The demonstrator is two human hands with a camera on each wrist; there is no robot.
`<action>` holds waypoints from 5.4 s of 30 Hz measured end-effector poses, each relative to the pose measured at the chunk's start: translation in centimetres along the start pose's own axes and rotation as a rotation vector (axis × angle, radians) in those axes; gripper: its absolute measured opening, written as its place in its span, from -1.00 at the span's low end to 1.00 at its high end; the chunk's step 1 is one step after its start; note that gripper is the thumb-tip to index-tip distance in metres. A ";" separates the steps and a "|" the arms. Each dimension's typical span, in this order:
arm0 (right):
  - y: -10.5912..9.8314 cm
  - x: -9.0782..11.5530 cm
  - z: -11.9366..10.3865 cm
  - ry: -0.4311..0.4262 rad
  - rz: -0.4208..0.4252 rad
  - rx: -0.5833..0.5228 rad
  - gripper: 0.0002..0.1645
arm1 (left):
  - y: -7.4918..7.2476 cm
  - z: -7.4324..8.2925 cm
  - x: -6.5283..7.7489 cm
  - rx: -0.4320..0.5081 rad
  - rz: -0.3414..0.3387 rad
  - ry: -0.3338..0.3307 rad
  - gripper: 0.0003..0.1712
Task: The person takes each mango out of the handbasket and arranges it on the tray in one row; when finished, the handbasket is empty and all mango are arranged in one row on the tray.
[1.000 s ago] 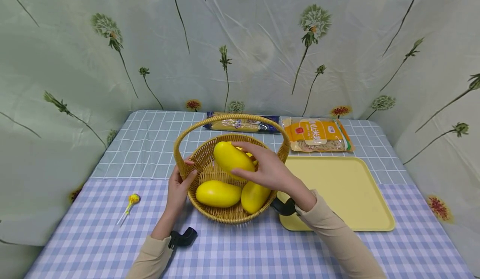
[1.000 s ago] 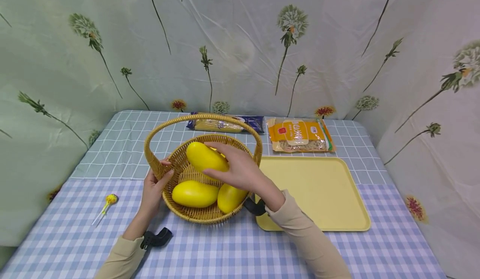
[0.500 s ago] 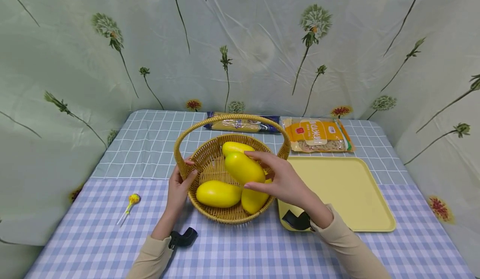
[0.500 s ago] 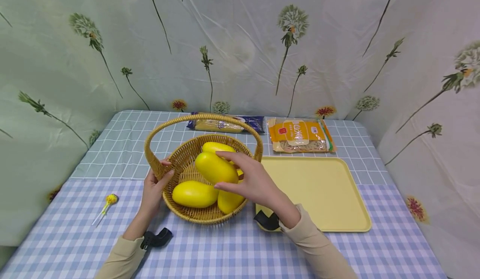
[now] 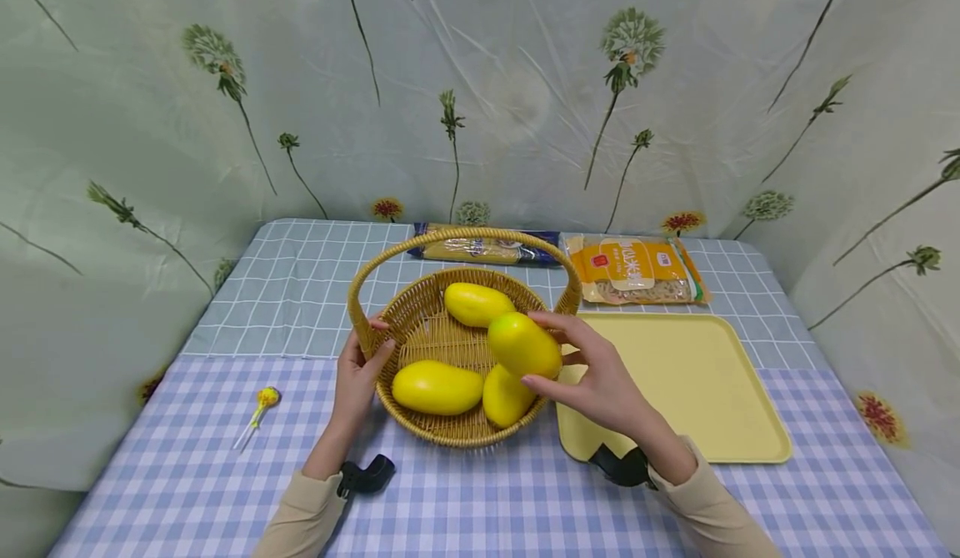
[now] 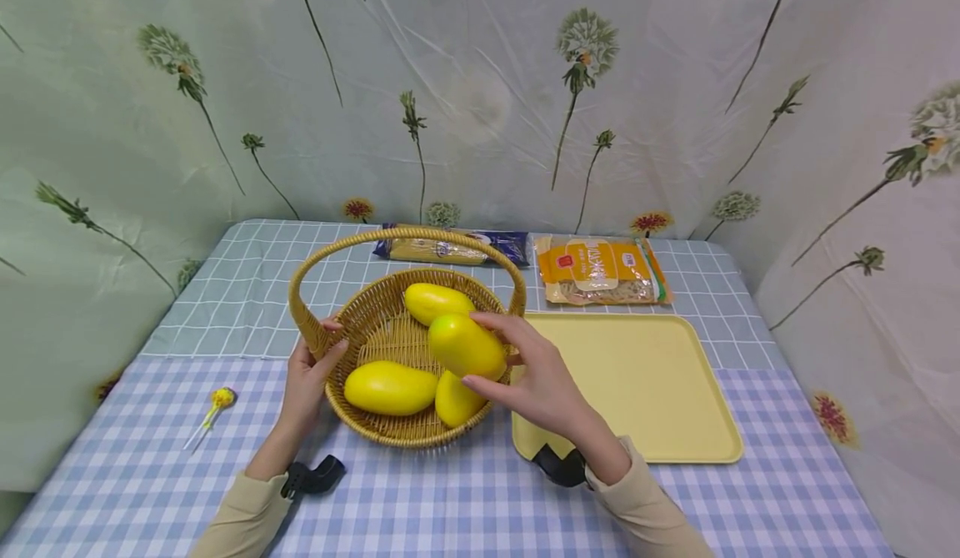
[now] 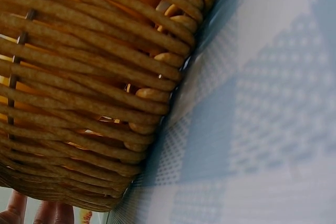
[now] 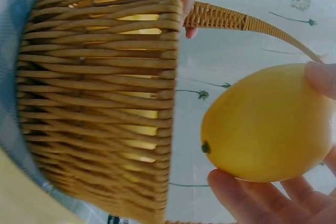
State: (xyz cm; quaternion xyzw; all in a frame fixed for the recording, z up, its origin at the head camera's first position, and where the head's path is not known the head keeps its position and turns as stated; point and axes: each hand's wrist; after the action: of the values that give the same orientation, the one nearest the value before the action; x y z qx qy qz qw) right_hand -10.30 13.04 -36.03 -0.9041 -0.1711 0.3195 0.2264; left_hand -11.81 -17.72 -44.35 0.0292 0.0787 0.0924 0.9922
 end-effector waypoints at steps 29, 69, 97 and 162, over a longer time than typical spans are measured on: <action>-2.6 5.0 2.6 0.087 0.341 -0.006 -0.16 | -0.3 -1.4 -0.4 -0.005 0.009 0.040 -0.74; -2.6 6.4 7.0 0.677 0.089 0.137 -0.26 | -0.4 -1.5 -0.4 -0.024 0.003 0.065 -0.74; -2.4 6.3 7.6 0.795 -0.006 0.092 -0.15 | -0.4 -1.5 -0.3 -0.009 -0.004 0.057 -0.74; -1.0 3.7 3.8 -0.088 0.117 0.141 -0.66 | -0.3 -1.3 -0.3 -0.010 -0.001 0.056 -0.74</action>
State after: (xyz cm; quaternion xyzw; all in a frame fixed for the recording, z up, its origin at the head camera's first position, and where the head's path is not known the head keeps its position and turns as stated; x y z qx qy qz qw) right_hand -10.27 16.67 -39.99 -0.8795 -0.1048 0.3827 0.2629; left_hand -12.28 -18.05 -45.56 0.0215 0.1058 0.0929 0.9898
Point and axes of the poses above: each hand's wrist, its own x-axis away from the middle knuckle, its own y-axis out of the palm, z = x × y, and after that the axes turned 6 degrees about -y, right-handed
